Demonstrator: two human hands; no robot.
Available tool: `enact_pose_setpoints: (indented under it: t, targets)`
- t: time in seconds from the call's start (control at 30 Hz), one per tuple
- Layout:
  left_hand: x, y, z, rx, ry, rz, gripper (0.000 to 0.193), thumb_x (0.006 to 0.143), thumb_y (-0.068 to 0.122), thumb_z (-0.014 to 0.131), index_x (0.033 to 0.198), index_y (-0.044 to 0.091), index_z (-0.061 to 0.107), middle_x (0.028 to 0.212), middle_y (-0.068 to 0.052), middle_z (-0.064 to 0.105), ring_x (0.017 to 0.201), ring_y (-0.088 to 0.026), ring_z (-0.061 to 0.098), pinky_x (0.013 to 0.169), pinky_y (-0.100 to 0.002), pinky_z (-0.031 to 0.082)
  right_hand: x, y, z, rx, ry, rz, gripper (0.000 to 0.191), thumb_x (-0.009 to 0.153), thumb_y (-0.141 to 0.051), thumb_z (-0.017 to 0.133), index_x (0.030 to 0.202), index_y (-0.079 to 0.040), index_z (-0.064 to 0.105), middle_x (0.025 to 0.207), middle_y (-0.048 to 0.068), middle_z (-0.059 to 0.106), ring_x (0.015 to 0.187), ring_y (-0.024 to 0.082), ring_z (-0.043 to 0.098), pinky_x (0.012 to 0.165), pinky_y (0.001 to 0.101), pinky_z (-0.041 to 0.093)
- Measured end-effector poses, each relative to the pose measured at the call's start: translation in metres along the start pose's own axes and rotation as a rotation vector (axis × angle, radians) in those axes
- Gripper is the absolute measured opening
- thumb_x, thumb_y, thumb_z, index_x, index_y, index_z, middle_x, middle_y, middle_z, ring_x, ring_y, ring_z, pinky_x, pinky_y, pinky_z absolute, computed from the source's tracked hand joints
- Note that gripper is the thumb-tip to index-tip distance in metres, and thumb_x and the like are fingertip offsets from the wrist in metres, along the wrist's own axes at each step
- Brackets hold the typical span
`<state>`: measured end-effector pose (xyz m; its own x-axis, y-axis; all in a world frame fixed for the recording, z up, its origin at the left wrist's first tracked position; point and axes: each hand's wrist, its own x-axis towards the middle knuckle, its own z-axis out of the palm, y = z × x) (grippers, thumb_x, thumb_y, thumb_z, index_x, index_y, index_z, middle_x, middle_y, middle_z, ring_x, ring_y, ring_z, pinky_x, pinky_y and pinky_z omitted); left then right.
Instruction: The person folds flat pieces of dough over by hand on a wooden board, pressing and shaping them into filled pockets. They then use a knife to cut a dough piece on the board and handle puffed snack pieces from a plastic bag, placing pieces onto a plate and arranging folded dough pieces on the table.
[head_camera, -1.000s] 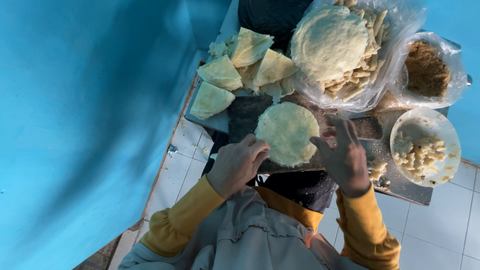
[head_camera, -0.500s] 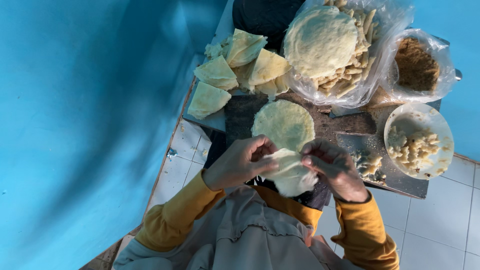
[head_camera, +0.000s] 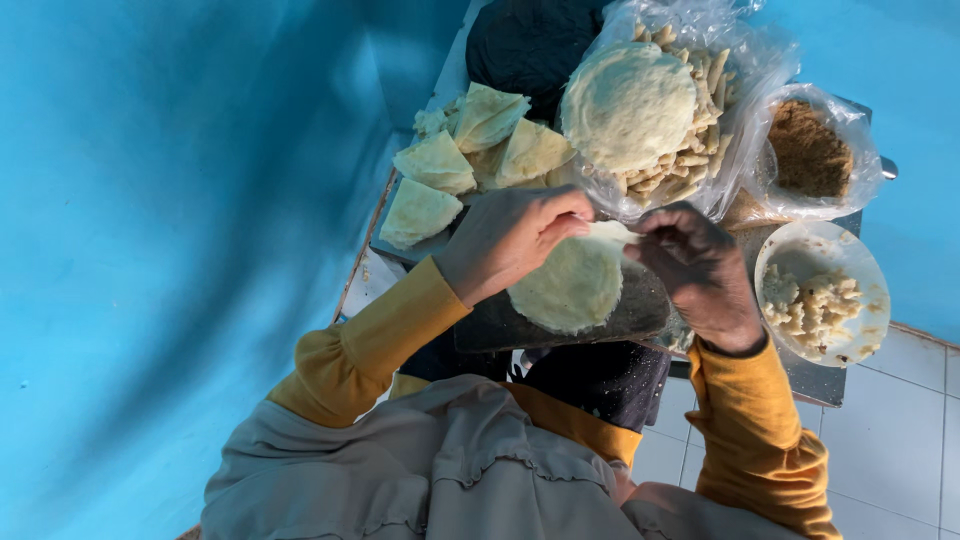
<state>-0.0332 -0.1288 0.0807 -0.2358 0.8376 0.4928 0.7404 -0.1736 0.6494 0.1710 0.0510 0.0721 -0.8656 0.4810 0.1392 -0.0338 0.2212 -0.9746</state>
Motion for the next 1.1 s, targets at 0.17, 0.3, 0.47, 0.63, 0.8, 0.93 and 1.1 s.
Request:
enact_pose_setpoints:
  t: [0.17,0.3,0.47,0.63,0.8,0.93,1.1]
  targets:
    - [-0.011,-0.015,0.021,0.276,0.055,0.193,0.006,0.096,0.010,0.069,0.100,0.015,0.069,0.100,-0.001,0.072,0.092,-0.021,0.070,0.084,-0.037,0.054,0.005,0.009,0.009,-0.427,-0.021,-0.189,0.019,0.092,0.008,0.065,0.100,-0.009,0.066,0.096,0.005,0.070,0.081,0.013,0.066,0.068,0.0278,0.057]
    - [-0.058,-0.022,0.040,0.439,-0.023,0.245,0.015,0.086,0.008,0.068,0.100,0.014,0.071,0.100,-0.002,0.065,0.101,-0.021,0.063,0.105,-0.042,0.046,-0.008,0.030,0.036,-0.726,-0.067,-0.369,0.015,0.085,0.001,0.075,0.094,-0.008,0.067,0.092,0.005,0.070,0.085,0.021,0.066,0.079,0.0363,0.052]
    - [-0.094,-0.019,0.047,0.511,-0.042,0.270,0.017,0.085,0.008,0.070,0.102,0.009,0.068,0.100,-0.005,0.057,0.105,-0.023,0.057,0.114,-0.045,0.041,-0.036,0.032,0.044,-0.876,0.019,-0.386,0.017,0.087,0.001,0.072,0.099,-0.011,0.070,0.099,0.004,0.071,0.099,0.024,0.066,0.093,0.0401,0.047]
    - [-0.101,-0.012,0.047,0.546,-0.106,0.268,0.018,0.088,0.007,0.069,0.106,0.007,0.066,0.104,-0.005,0.056,0.106,-0.022,0.056,0.117,-0.047,0.040,-0.049,0.025,0.051,-0.922,-0.012,-0.351,0.021,0.085,0.003,0.069,0.100,-0.011,0.071,0.102,0.003,0.071,0.103,0.023,0.065,0.095,0.0397,0.045]
    - [-0.104,-0.010,0.053,0.529,-0.160,0.175,0.020,0.088,0.013,0.069,0.107,0.008,0.067,0.112,-0.006,0.059,0.115,-0.025,0.056,0.119,-0.051,0.036,-0.053,0.025,0.050,-0.980,-0.068,-0.329,0.024,0.082,0.003,0.069,0.098,-0.015,0.072,0.102,0.003,0.072,0.100,0.024,0.067,0.089,0.0391,0.050]
    - [-0.103,-0.012,0.059,0.340,-0.093,0.188,0.036,0.096,0.024,0.068,0.127,0.006,0.065,0.139,-0.011,0.059,0.142,-0.032,0.047,0.122,-0.050,0.032,-0.009,0.031,0.001,-0.665,0.057,-0.029,0.019,0.099,-0.001,0.065,0.118,-0.006,0.066,0.109,0.007,0.071,0.084,0.015,0.070,0.064,0.0259,0.059]
    - [-0.102,-0.017,0.064,0.283,-0.207,0.160,0.045,0.097,0.027,0.066,0.136,0.004,0.061,0.149,-0.013,0.054,0.146,-0.033,0.043,0.123,-0.049,0.030,0.100,0.053,-0.052,-0.630,0.341,-0.195,0.051,0.099,-0.015,0.084,0.140,0.001,0.059,0.129,0.017,0.055,0.112,0.024,0.059,0.090,0.0364,0.057]
